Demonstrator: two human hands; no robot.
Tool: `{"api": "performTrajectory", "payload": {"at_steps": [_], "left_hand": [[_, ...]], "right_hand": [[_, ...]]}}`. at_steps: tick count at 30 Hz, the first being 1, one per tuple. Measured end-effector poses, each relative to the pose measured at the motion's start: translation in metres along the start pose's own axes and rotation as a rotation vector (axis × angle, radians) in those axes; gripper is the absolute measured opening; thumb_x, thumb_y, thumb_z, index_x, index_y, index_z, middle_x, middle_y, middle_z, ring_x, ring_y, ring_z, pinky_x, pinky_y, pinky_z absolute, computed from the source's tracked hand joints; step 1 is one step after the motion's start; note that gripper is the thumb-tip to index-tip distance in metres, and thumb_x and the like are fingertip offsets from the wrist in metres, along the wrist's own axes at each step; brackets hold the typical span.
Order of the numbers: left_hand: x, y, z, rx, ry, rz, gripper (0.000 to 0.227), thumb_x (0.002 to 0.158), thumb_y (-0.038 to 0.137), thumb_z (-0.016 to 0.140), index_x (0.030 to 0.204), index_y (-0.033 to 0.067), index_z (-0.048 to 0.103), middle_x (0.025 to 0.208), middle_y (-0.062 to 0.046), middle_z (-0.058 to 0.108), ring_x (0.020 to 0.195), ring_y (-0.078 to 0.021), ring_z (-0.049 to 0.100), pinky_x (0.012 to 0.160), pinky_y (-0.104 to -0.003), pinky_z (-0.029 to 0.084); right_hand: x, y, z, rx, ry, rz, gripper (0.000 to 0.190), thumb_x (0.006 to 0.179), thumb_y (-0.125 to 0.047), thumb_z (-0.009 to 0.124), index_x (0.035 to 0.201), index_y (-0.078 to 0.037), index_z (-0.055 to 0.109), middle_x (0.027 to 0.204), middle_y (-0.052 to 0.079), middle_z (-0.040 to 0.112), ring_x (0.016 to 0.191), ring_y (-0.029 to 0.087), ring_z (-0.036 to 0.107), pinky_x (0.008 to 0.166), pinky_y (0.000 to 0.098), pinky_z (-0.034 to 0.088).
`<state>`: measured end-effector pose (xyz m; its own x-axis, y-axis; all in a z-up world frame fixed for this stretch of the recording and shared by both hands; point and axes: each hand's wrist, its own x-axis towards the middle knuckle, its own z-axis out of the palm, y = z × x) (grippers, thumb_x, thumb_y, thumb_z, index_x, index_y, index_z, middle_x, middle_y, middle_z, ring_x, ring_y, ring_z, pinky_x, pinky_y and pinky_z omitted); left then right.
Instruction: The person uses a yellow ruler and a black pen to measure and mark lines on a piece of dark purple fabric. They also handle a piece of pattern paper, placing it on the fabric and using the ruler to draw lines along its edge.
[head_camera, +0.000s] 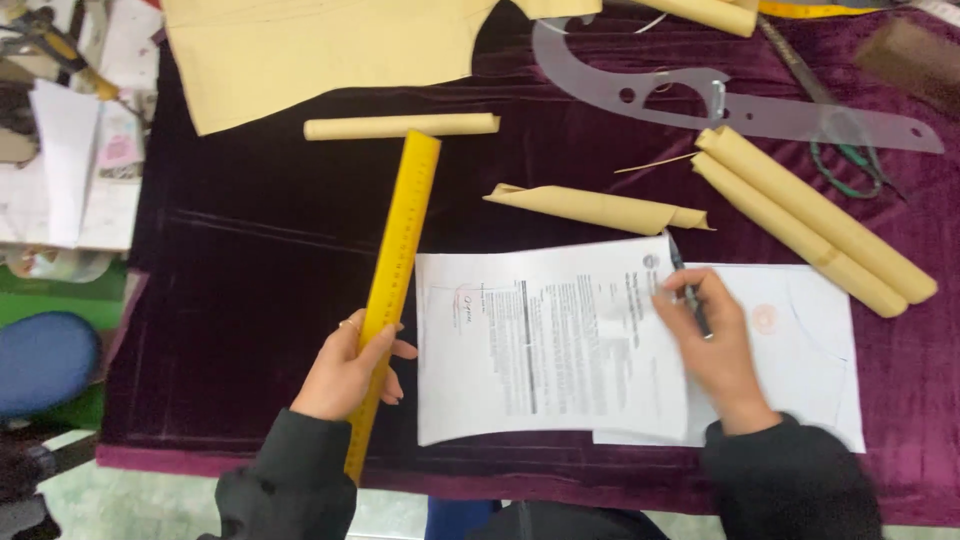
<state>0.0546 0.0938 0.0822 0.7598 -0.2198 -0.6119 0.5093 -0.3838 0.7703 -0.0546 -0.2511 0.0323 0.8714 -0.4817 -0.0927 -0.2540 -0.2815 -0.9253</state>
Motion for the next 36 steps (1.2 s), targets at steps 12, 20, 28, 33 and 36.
{"api": "performTrajectory", "payload": {"at_steps": [12, 20, 28, 33, 36], "left_hand": [[-0.086, -0.059, -0.138, 0.026, 0.092, 0.011, 0.023, 0.098, 0.013, 0.044, 0.102, -0.0029, 0.060, 0.085, -0.016, 0.058, 0.057, -0.0264, 0.063, 0.068, -0.034, 0.052], [-0.075, -0.088, -0.207, 0.395, -0.028, 0.041, 0.032, 0.091, 0.020, 0.051, 0.115, 0.0112, 0.069, 0.096, -0.003, 0.074, 0.082, -0.0121, 0.070, 0.078, -0.028, 0.062], [-0.037, -0.093, -0.174, 0.722, -0.014, 0.184, 0.040, 0.092, 0.018, 0.046, 0.130, 0.0206, 0.059, 0.119, -0.004, 0.067, 0.098, -0.0205, 0.068, 0.081, -0.034, 0.053], [0.007, -0.095, -0.166, 0.820, 0.169, 0.181, 0.073, 0.067, 0.056, 0.074, 0.120, 0.0093, 0.056, 0.109, -0.010, 0.064, 0.102, -0.0293, 0.061, 0.085, -0.042, 0.046], [0.046, -0.059, -0.172, 0.788, 0.233, 0.263, 0.063, 0.073, 0.050, 0.082, 0.110, 0.0017, 0.064, 0.090, -0.016, 0.061, 0.084, -0.0321, 0.065, 0.076, -0.044, 0.051]], "right_hand": [[0.167, -0.155, 0.097, -0.474, -0.985, -0.776, 0.011, 0.094, -0.004, 0.056, 0.103, -0.010, 0.059, 0.102, 0.003, 0.063, 0.095, 0.019, 0.060, 0.086, 0.0350, 0.045], [0.128, -0.209, 0.245, -0.729, -0.961, -0.767, 0.015, 0.090, -0.006, 0.059, 0.099, -0.018, 0.063, 0.107, 0.001, 0.066, 0.095, 0.024, 0.058, 0.083, 0.0409, 0.043], [0.034, -0.140, 0.166, -0.213, -0.254, -0.763, 0.012, 0.108, -0.008, 0.055, 0.114, 0.000, 0.062, 0.113, 0.011, 0.064, 0.106, 0.023, 0.060, 0.091, 0.0340, 0.046], [-0.043, -0.023, 0.102, -0.356, 0.070, -0.036, 0.012, 0.095, -0.020, 0.062, 0.100, -0.011, 0.057, 0.101, 0.002, 0.063, 0.090, 0.013, 0.055, 0.081, 0.0285, 0.041], [-0.070, -0.026, 0.108, -0.303, 0.084, 0.275, 0.028, 0.091, -0.020, 0.070, 0.115, -0.011, 0.059, 0.108, 0.010, 0.067, 0.101, 0.025, 0.063, 0.092, 0.0423, 0.046]]}}
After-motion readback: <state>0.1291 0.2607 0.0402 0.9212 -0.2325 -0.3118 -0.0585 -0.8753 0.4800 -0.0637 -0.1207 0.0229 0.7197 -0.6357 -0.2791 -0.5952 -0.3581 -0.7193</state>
